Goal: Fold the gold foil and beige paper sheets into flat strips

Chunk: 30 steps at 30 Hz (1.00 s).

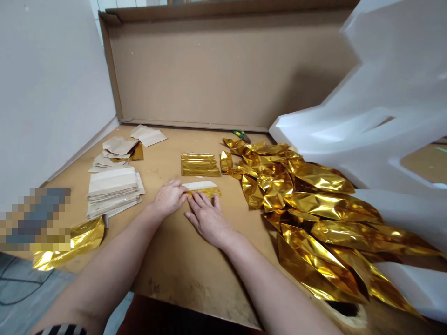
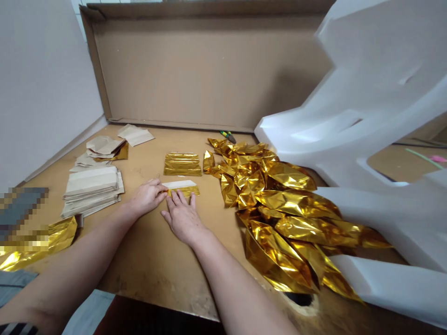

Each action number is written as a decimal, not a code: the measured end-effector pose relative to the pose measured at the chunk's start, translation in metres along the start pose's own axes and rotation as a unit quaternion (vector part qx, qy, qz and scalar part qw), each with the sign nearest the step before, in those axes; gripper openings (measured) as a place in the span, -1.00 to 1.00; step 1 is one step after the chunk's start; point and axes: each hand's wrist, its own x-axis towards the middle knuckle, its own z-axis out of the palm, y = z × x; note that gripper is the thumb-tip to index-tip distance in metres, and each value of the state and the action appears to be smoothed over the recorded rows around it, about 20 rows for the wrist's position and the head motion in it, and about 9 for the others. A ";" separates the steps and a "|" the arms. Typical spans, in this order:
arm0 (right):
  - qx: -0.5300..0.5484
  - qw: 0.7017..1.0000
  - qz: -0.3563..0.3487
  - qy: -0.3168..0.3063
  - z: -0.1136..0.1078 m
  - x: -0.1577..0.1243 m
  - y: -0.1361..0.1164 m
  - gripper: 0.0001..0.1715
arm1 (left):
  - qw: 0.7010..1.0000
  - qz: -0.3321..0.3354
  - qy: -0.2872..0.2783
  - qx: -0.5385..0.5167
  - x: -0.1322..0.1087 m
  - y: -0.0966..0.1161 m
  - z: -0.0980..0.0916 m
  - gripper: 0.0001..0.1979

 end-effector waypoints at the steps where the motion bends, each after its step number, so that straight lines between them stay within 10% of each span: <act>1: 0.000 1.000 0.000 -0.002 -0.001 0.000 0.000 -0.41 | 1.000 -0.001 -0.001 0.000 0.000 0.000 0.000 -0.79; 30: -0.053 0.997 0.045 0.024 -0.033 -0.008 0.038 -0.75 | 0.995 0.079 -0.016 -0.059 -0.002 -0.005 0.000 -0.79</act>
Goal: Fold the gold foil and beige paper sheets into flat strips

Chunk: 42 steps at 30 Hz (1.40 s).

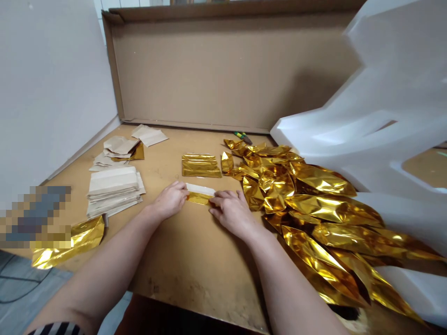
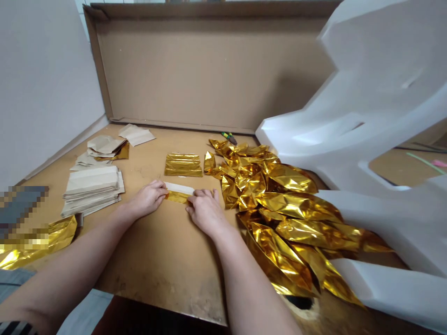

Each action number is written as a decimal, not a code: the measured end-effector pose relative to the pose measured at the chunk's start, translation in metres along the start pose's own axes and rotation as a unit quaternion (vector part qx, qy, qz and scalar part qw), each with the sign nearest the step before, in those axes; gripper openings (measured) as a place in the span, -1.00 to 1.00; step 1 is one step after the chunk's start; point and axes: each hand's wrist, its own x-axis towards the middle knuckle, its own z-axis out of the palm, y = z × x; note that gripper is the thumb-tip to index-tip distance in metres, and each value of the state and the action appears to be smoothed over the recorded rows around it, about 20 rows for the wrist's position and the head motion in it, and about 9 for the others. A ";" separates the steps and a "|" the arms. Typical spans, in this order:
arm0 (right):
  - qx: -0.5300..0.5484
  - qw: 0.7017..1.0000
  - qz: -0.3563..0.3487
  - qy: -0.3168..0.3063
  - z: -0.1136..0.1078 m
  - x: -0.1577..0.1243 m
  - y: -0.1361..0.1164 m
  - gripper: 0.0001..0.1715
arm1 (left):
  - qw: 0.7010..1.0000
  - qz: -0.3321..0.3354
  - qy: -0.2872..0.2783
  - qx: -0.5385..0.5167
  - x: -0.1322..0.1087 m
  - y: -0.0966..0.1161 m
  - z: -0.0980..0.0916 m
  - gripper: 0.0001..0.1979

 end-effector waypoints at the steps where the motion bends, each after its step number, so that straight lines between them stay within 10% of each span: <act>1: 0.008 1.000 0.004 -0.005 -0.001 0.000 0.005 -0.74 | 1.000 0.003 -0.005 -0.002 0.000 0.000 0.000 -0.78; 42: 0.147 0.985 -0.007 0.085 0.026 0.011 0.041 -0.70 | 0.995 0.084 -0.053 0.027 -0.006 0.028 0.003 -0.63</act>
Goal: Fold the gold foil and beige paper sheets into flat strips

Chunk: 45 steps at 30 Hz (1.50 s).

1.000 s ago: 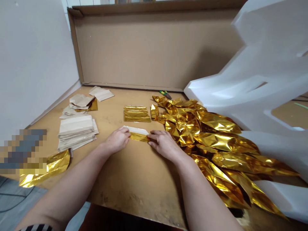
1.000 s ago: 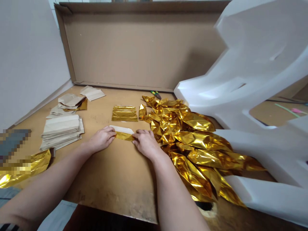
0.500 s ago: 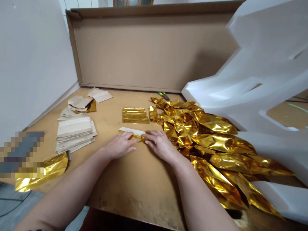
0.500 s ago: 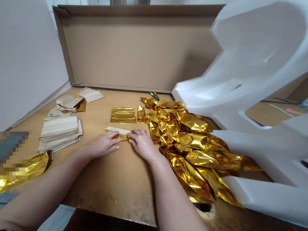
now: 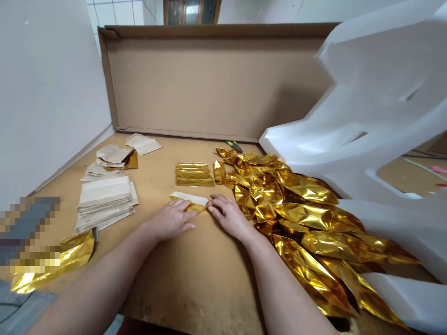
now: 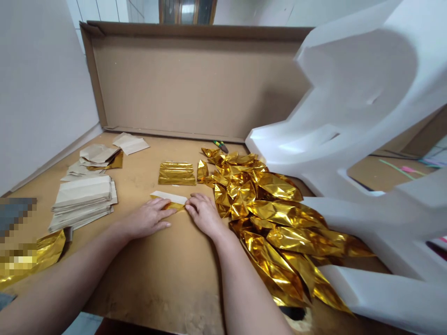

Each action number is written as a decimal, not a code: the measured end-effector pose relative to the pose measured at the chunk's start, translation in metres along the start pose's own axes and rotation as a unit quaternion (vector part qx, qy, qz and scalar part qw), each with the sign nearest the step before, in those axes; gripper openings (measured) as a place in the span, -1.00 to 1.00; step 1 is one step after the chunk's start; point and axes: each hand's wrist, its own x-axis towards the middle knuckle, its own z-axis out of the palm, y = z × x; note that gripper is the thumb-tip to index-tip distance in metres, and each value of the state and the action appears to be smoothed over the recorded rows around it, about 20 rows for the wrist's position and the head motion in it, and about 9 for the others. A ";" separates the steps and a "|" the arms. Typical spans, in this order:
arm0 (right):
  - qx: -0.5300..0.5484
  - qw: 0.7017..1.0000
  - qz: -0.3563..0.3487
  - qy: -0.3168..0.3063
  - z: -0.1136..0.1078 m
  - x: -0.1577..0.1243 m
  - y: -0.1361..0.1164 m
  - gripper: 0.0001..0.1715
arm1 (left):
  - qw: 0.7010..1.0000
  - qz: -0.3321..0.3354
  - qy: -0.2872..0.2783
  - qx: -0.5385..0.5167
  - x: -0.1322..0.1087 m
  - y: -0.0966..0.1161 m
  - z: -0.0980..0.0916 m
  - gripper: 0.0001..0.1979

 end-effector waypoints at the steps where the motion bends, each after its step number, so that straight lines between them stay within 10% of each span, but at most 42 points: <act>1: 0.001 1.000 0.005 0.000 0.000 0.001 0.000 -0.70 | 1.000 0.002 0.000 0.000 0.000 0.000 0.000 -0.62; 45: 0.025 0.990 0.128 0.057 0.019 0.010 -0.001 -0.74 | 0.997 0.025 -0.042 0.054 0.003 0.002 -0.002 -0.60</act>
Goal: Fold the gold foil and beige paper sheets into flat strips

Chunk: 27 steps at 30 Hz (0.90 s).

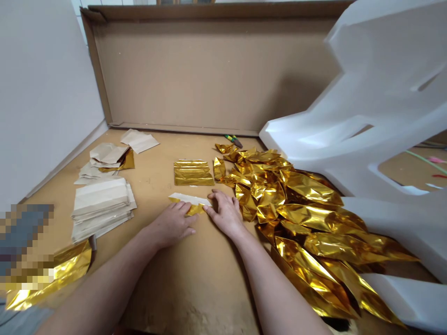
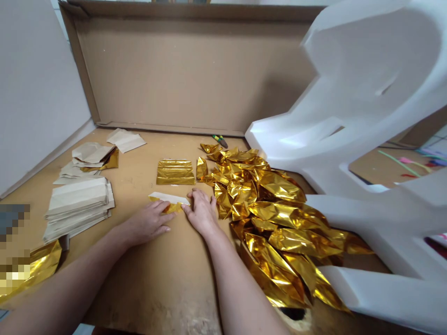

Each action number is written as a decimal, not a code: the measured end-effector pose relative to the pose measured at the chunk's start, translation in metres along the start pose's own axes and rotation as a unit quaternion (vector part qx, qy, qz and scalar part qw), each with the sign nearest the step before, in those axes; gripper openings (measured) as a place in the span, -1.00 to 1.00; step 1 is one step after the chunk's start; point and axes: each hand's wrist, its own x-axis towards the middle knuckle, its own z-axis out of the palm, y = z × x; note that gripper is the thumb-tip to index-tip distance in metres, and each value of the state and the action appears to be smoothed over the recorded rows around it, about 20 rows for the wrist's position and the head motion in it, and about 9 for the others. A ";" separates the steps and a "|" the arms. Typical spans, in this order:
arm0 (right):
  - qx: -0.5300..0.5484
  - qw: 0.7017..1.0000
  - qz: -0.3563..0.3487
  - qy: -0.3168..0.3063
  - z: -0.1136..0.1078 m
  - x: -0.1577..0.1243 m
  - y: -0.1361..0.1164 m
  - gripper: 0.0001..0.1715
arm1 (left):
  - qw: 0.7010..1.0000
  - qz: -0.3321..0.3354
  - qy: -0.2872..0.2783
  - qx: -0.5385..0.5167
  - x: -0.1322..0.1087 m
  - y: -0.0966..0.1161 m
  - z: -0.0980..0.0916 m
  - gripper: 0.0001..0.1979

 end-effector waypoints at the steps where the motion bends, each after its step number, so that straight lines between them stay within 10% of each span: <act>1: 0.006 1.000 -0.003 0.006 0.000 0.000 0.002 -0.76 | 1.000 0.000 -0.002 -0.001 0.000 0.000 0.000 -0.60; 21: -0.127 0.982 -0.106 0.087 -0.004 -0.010 -0.018 -0.76 | 1.000 -0.004 0.012 -0.011 -0.001 0.001 -0.001 -0.63; 27: -0.104 0.990 -0.098 0.001 0.002 -0.015 -0.031 -0.74 | 1.000 -0.006 0.019 -0.010 -0.001 0.002 0.000 -0.60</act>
